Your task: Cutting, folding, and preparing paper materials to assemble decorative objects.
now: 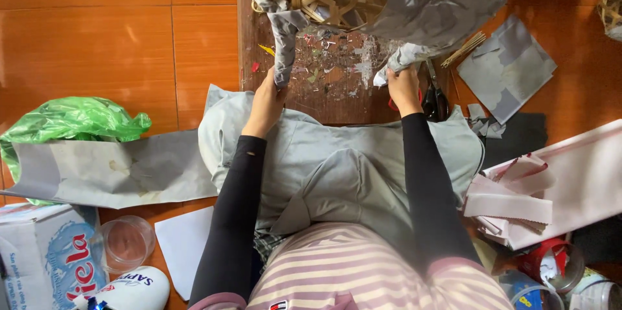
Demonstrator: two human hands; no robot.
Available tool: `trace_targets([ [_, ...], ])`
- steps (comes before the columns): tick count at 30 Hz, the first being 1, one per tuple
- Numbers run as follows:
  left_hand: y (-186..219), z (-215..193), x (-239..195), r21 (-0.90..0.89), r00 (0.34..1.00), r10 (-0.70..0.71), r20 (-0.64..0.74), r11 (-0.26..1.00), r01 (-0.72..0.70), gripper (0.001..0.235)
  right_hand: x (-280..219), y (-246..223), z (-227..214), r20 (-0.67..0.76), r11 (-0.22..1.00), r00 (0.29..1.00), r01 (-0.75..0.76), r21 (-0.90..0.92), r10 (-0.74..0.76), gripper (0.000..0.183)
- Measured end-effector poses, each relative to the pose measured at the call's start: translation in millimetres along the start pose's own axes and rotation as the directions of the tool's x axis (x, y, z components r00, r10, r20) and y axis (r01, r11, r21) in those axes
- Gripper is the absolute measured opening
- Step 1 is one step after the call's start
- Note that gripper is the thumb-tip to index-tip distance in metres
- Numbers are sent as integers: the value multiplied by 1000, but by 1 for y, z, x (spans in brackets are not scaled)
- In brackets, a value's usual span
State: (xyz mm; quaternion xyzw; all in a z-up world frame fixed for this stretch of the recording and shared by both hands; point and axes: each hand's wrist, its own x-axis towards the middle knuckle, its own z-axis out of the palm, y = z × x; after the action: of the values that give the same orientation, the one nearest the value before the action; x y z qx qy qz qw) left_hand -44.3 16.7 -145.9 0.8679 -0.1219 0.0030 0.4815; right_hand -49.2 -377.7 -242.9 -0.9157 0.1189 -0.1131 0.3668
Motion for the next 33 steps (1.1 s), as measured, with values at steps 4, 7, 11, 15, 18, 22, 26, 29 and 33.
trace_targets([
  [4, -4, 3, 0, -11, 1000, 23, -10, 1000, -23, 55, 4, 11, 9, -4, 993, 999, 45, -105, -46, 39],
  [7, 5, -2, -2, -28, 998, 53, -18, 998, -53, 58, 0, 3, -3, 102, 1000, 995, 2, -28, 1, 32],
  [11, 6, -1, -3, -63, 997, 76, -27, 995, -78, 62, 4, -8, -10, 156, 970, 987, -67, 233, 31, 39],
  [15, 6, -5, -1, -51, 1000, 9, -23, 999, -11, 63, 1, 3, 6, 160, 811, 985, -144, 566, 63, 52],
  [18, -4, -12, 15, -76, 994, -82, -66, 994, 77, 62, -1, -11, 3, 247, 889, 968, -149, 432, 42, 34],
  [22, -24, -56, 55, -396, 968, 35, -248, 908, -134, 61, -8, -86, -18, 331, 732, 936, -144, 666, -117, 46],
  [26, 58, -133, 91, 199, 864, 331, -380, 941, -273, 54, -24, -165, -27, 314, 577, 901, -91, 811, -299, 54],
  [29, 57, -154, 127, 202, 945, 86, -316, 979, -22, 55, -24, -190, -3, 223, 354, 937, -119, 927, -269, 79],
  [33, 37, -132, 132, 394, 929, 276, -248, 905, -164, 56, -14, -183, 33, 447, 165, 886, -425, 890, -126, 65],
])
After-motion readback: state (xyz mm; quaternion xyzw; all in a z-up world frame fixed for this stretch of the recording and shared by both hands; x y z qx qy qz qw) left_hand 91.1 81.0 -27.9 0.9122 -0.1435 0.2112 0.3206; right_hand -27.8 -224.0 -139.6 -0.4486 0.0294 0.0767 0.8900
